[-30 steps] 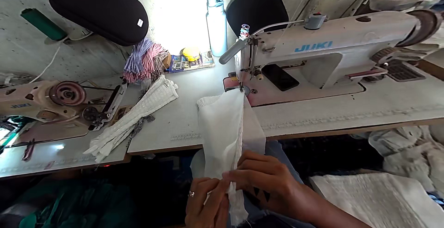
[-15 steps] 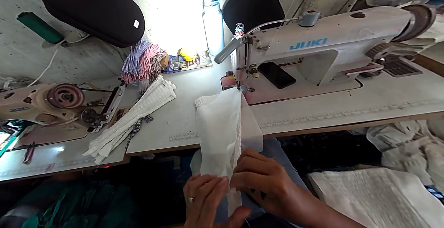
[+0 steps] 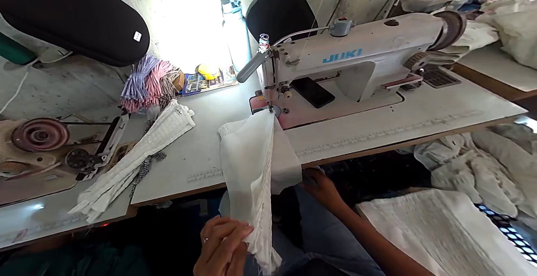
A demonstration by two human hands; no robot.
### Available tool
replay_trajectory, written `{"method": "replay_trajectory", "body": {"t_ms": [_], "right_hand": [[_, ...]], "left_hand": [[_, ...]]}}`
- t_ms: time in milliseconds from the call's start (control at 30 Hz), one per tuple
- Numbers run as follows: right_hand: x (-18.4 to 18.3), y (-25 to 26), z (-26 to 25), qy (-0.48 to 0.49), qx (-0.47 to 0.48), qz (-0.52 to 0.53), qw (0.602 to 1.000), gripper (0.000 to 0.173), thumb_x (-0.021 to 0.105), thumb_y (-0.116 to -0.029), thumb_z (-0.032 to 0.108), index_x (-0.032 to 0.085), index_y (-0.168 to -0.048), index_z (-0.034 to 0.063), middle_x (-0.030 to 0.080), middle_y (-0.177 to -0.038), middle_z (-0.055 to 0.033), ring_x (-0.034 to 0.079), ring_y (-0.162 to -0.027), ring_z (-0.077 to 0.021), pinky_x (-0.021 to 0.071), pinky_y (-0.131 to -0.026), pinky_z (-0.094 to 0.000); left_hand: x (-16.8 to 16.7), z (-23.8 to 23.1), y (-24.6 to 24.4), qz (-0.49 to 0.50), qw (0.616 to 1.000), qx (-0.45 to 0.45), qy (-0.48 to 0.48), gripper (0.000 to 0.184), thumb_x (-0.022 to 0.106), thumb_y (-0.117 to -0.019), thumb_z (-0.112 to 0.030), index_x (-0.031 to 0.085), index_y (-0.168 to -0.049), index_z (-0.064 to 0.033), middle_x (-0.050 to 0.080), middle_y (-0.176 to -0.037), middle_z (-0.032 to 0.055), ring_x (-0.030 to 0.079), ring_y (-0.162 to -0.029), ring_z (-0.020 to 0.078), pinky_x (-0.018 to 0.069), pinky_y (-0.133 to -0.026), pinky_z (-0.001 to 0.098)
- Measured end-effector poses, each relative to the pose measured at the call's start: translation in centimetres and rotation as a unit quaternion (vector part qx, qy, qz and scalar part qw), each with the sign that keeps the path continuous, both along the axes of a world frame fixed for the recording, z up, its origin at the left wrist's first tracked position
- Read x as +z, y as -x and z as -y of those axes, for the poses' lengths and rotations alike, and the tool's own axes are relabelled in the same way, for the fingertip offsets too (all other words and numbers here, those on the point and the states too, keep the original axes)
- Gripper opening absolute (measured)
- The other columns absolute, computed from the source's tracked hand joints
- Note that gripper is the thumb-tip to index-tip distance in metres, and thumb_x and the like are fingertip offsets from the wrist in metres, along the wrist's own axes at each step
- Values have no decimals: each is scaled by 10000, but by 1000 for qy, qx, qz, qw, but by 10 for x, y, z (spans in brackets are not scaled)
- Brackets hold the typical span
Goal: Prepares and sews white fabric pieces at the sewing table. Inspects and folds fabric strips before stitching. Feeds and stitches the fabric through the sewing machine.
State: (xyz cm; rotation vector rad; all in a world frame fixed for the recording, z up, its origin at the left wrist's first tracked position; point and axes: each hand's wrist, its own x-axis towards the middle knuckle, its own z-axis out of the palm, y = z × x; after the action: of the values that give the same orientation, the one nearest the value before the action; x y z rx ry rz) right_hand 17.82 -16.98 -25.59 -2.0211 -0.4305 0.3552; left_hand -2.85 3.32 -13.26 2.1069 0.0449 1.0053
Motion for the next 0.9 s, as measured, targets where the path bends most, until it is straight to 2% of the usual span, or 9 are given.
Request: {"method": "replay_trajectory", "body": {"t_ms": [33, 167, 233, 333, 433, 533, 700, 800, 900], "right_hand": [[-9, -3, -4, -1, 14, -22, 1000, 392, 728, -939, 121, 658, -1256, -99, 637, -1283, -312, 636, -1191, -402, 485, -1065, -498], [14, 23, -2, 11, 93, -68, 993, 250, 641, -1003, 141, 676, -1069, -98, 672, -899, -209, 638, -822, -273, 522, -810, -450], [34, 56, 9, -38, 75, -24, 996, 249, 686, -952, 123, 663, -1101, -74, 668, -807, -143, 635, -703, -206, 545, -698, -390], [63, 93, 19, -139, 60, 55, 987, 367, 733, -897, 118, 589, -1202, -27, 672, -760, -16, 597, -614, -20, 513, -586, -186], [87, 96, 19, -233, 129, 148, 952, 146, 670, -972, 96, 686, -1073, -7, 718, -867, -47, 627, -748, 36, 497, -698, -79], [104, 87, 10, -245, 213, 267, 907, 197, 574, -1000, 18, 717, -1134, 29, 716, -994, -107, 667, -922, -85, 520, -867, -144], [115, 78, -14, -222, 239, 421, 846, 172, 581, -990, 60, 715, -1090, 102, 692, -970, -60, 633, -883, -137, 518, -794, -181], [128, 83, -22, -205, 227, 450, 839, 96, 618, -1014, 125, 704, -1056, 123, 609, -998, -72, 580, -883, -121, 486, -744, -140], [139, 85, -28, -195, 204, 474, 834, 119, 580, -1023, 113, 693, -1057, 127, 614, -975, -57, 584, -899, -124, 488, -765, -149]], "left_hand": [[0, -4, 1, 0, 1000, 5, 6, 143, 607, -1003, -210, 749, -997, -226, 697, -1008, -145, 599, -1133, 5, 403, -1110, 244], [6, -39, 3, 6, 998, 45, 51, 121, 650, -969, -217, 760, -970, -268, 722, -1015, -188, 641, -1069, -31, 476, -1058, 238], [10, -55, 0, 23, 995, 56, 81, 128, 685, -948, -216, 781, -970, -299, 721, -1029, -203, 649, -1053, -19, 526, -975, 211], [14, -65, -8, 43, 997, 23, 65, 121, 683, -954, -257, 771, -993, -330, 713, -1025, -223, 641, -1051, -31, 493, -1011, 209], [14, -62, -16, 56, 997, -37, 25, 112, 657, -984, -291, 751, -1033, -327, 709, -1024, -217, 638, -1058, -36, 425, -1112, 259], [16, -58, -18, 53, 996, -71, 4, 112, 642, -997, -292, 745, -1041, -290, 711, -1020, -192, 636, -1071, -29, 389, -1148, 287], [17, -43, -16, 51, 996, -76, -7, 91, 665, -980, -290, 742, -1014, -257, 711, -982, -166, 634, -1076, -14, 381, -1152, 300], [14, -24, -18, 52, 995, -78, 17, 90, 674, -975, -300, 732, -993, -234, 712, -963, -149, 639, -1059, -11, 389, -1145, 297], [14, -7, -20, 51, 995, -72, 39, 87, 688, -960, -279, 731, -963, -203, 719, -942, -129, 642, -1053, -7, 369, -1157, 300]]}}
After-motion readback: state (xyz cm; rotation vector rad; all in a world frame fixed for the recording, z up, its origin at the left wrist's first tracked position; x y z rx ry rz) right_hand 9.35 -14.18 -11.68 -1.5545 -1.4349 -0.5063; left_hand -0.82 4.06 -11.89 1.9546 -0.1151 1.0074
